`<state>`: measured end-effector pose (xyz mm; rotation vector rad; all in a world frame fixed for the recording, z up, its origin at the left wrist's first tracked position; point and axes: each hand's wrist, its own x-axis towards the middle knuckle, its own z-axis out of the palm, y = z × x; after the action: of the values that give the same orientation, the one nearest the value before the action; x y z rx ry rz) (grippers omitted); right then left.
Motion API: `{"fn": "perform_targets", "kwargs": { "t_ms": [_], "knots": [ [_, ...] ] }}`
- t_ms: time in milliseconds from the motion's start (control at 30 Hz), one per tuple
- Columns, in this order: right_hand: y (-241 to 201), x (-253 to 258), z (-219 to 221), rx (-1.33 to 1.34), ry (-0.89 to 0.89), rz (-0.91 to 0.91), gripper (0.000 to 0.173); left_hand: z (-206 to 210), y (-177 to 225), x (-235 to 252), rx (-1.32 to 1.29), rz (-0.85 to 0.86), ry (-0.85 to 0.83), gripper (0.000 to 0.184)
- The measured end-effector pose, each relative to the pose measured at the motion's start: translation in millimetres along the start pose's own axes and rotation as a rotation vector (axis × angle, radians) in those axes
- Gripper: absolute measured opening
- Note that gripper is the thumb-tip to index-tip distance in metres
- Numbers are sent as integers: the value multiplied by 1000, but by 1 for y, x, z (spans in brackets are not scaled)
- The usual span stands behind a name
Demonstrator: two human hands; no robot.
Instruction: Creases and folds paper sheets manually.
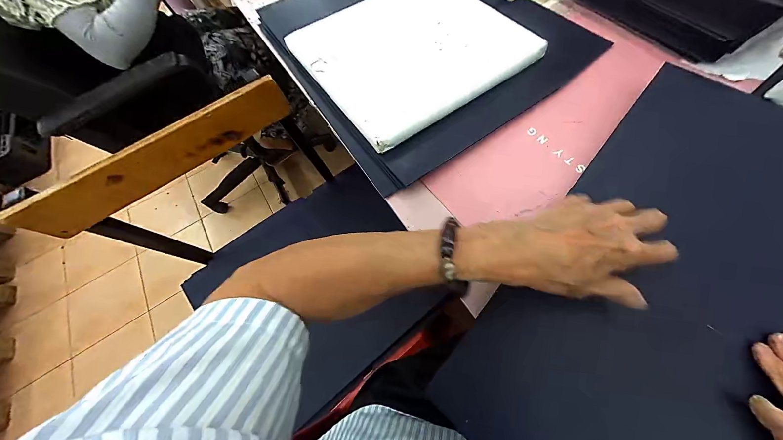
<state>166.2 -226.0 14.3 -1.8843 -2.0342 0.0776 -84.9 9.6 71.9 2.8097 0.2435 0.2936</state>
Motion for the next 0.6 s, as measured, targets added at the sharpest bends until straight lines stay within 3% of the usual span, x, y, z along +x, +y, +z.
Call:
{"fn": "perform_targets", "kwargs": {
  "t_ms": [100,167,433,600],
  "knots": [
    [-13,-1,3,-9,17,32,55,-31,-33,-31,61,-251,19,36],
    [-20,-1,7,-18,47,56,55,-39,-46,-48,-3,-395,14,37],
    [-26,1,18,-48,145,62,54,-29,-32,-35,-320,-552,-129,42],
    [-32,4,22,-54,164,80,58,-35,-36,-28,-626,-790,-123,20]
  ]
}}
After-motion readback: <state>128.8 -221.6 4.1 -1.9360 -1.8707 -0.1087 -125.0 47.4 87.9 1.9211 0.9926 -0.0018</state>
